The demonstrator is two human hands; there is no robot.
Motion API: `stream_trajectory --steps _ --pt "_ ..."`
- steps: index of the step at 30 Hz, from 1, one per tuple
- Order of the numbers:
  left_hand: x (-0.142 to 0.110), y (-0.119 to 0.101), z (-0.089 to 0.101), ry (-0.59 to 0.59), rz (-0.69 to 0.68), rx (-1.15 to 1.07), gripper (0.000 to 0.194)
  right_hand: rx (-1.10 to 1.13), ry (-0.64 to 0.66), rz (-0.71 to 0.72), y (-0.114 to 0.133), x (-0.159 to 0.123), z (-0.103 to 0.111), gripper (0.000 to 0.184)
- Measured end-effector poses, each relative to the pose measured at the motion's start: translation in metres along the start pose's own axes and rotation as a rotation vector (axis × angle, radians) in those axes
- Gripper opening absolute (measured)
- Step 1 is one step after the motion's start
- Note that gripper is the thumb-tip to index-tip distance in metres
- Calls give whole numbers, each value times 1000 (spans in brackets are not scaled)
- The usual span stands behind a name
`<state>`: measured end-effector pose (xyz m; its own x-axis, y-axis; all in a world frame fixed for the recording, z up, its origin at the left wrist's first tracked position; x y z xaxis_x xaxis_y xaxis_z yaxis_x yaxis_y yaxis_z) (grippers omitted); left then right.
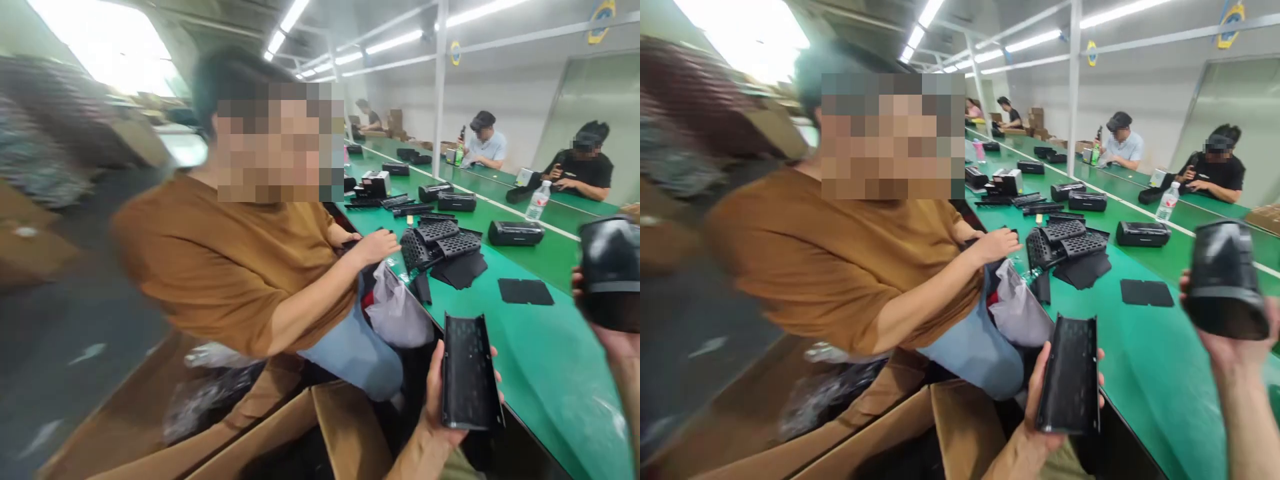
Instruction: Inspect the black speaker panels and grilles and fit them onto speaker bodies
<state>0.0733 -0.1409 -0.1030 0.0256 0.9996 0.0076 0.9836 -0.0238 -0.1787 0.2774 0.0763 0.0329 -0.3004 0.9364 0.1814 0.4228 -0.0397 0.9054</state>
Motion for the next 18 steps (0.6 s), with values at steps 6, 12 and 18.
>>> stream_trajectory --steps 6,12,18 --pt "5 16 -5 34 -62 4 87 -240 4 -393 -35 -81 -25 104" --pt "18 29 -16 50 -212 8 86 -878 329 -402 -14 -102 -58 115" --pt "23 38 -40 100 -260 77 95 -1007 462 -296 -20 -102 -102 121"
Point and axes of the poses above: each hand's wrist, its own x-axis towards the middle knuckle, its own z-axis out of the back of the hand, y = z × x, the point moved 5 cm from there along x, towards the middle knuckle, and after that the axes turned 1 degree about -z, right-handed, at the moved point
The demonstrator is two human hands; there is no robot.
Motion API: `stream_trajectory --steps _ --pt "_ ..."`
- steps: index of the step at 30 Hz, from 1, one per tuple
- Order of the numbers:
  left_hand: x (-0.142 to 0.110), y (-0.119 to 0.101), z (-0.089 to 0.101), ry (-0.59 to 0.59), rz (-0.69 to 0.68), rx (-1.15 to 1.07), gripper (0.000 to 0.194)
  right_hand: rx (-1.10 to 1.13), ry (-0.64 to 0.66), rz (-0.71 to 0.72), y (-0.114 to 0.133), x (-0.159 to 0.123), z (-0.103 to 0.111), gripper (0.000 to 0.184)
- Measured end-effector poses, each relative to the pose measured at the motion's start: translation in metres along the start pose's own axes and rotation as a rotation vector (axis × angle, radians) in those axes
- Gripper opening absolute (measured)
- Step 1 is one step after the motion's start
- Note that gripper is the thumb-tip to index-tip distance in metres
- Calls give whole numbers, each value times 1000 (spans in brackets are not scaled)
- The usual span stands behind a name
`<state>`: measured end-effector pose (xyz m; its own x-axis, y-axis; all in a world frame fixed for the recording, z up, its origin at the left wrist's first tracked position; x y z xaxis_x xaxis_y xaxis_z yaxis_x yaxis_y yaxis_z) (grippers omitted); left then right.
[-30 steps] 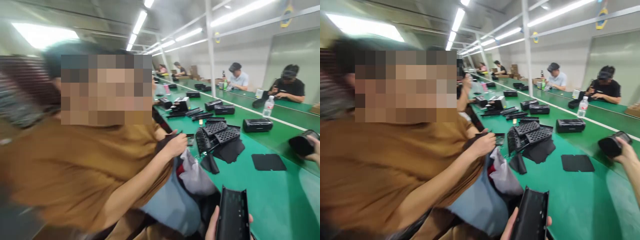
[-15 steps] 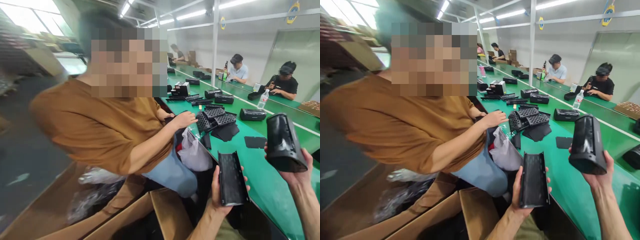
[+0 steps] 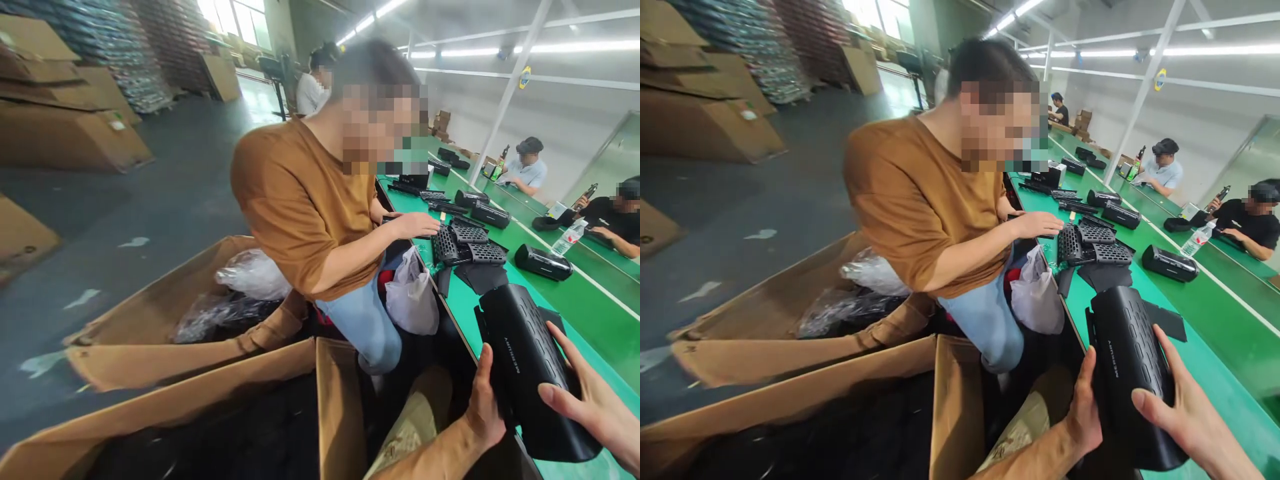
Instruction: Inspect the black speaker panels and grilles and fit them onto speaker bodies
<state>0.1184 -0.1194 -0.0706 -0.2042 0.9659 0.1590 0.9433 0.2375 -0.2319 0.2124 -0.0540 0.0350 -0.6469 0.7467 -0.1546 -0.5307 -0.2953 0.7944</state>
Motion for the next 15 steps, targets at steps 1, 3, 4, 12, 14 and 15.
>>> stream_trajectory --steps 1,3,4,12,14,15 --pt "0 1 -2 5 -8 -2 96 -3 -6 7 -2 2 -1 122" --pt "2 2 -3 11 -13 -7 97 -13 -1 24 -8 7 -1 122" --pt "3 2 -3 13 -13 -7 98 -27 2 36 -12 9 -1 122" --pt "11 3 1 42 37 4 91 -142 26 20 -23 22 5 118" --pt "16 4 8 35 64 -3 90 -147 42 -1 -20 27 4 121" --pt "19 5 13 23 78 -8 90 -144 52 -14 -20 30 3 124"
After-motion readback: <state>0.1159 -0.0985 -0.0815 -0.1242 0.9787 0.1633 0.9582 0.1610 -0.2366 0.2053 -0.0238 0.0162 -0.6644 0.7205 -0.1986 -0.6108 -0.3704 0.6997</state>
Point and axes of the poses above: each hand's wrist, its own x-axis towards the middle knuckle, its own z-axis out of the back of the hand, y = z × x, the point moved 5 cm from there along x, towards the middle knuckle, and after that the axes turned 1 degree about -z, right-handed, at the moved point
